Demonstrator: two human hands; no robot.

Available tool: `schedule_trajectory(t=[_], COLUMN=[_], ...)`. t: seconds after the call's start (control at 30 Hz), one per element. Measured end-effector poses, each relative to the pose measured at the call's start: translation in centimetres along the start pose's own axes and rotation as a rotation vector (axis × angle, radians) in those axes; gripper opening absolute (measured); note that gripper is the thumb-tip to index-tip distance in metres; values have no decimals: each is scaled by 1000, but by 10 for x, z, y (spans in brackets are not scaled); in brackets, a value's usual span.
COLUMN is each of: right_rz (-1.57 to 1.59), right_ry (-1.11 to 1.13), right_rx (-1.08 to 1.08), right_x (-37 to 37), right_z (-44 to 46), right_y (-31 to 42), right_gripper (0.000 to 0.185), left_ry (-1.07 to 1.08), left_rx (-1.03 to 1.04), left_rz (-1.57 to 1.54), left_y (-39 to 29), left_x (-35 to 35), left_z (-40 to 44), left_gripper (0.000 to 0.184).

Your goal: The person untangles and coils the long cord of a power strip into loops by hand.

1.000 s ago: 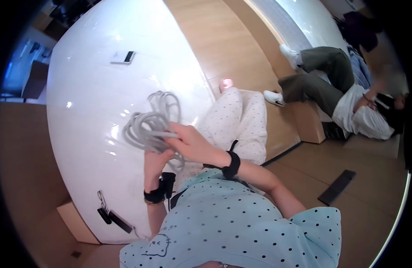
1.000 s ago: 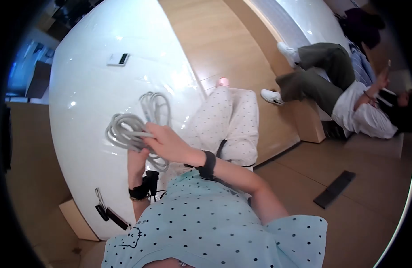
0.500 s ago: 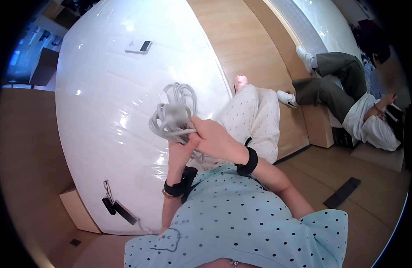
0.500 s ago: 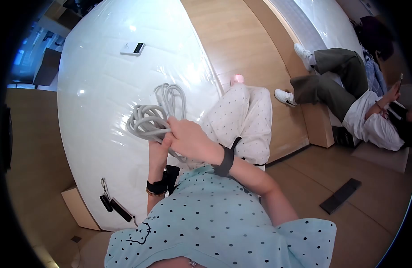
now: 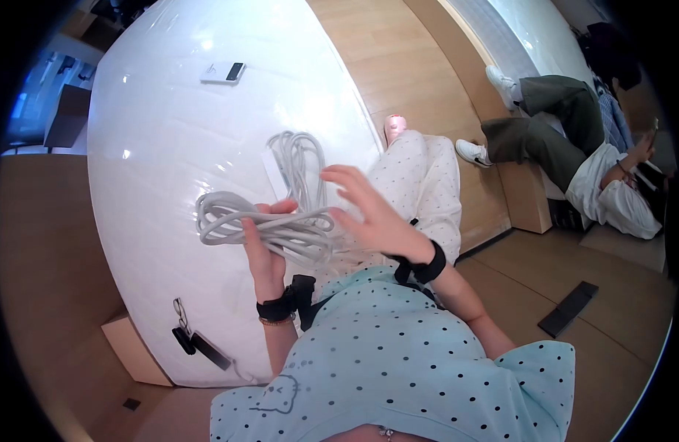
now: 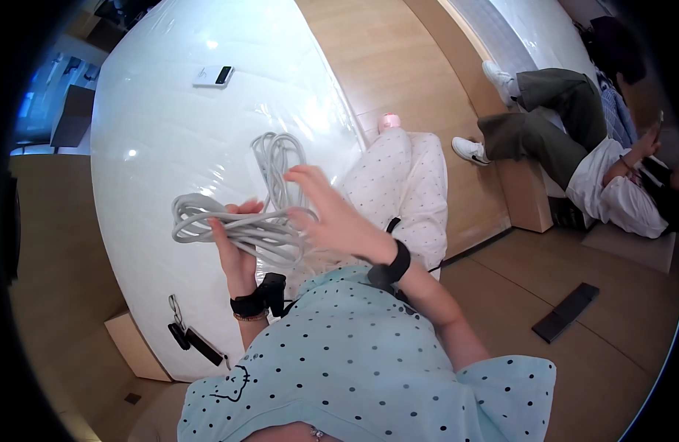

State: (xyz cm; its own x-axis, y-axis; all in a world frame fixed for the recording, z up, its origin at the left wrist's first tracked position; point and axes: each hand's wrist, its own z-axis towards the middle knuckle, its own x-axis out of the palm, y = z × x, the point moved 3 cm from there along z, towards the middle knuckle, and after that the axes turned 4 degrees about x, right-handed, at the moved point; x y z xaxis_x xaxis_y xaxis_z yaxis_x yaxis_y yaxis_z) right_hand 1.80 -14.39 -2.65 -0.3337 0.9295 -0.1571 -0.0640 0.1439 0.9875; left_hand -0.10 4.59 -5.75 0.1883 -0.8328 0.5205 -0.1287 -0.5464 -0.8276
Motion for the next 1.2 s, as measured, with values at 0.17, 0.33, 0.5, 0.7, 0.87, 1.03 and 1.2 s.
schedule_trajectory(t=[0.17, 0.33, 0.5, 0.7, 0.87, 1.03, 1.2], right_rz=[-24, -92, -231, -323, 110, -70, -9], right_ry=[-84, -17, -189, -183, -234, -361, -264], right_rx=[438, 631, 628, 651, 591, 424, 289], right_x=[-23, 22, 72, 51, 37, 34, 26], right_z=[8, 47, 73, 77, 69, 62, 56], right_y=[-95, -123, -157, -197, -210, -209, -191], right_gripper=[54, 98, 113, 90, 70, 50, 42], left_ry=[129, 162, 201, 157, 118, 126, 208], left_rx=[66, 12, -38, -106, -157, -205, -213], left_rz=[-90, -150, -21, 92, 74, 39, 108], left_y=[-4, -8, -15, 0, 4, 2, 2], left_x=[-16, -9, 11, 1, 4, 9, 2], left_z=[1, -4, -10, -11, -9, -9, -6], left_gripper=[26, 25, 29, 15, 12, 13, 15])
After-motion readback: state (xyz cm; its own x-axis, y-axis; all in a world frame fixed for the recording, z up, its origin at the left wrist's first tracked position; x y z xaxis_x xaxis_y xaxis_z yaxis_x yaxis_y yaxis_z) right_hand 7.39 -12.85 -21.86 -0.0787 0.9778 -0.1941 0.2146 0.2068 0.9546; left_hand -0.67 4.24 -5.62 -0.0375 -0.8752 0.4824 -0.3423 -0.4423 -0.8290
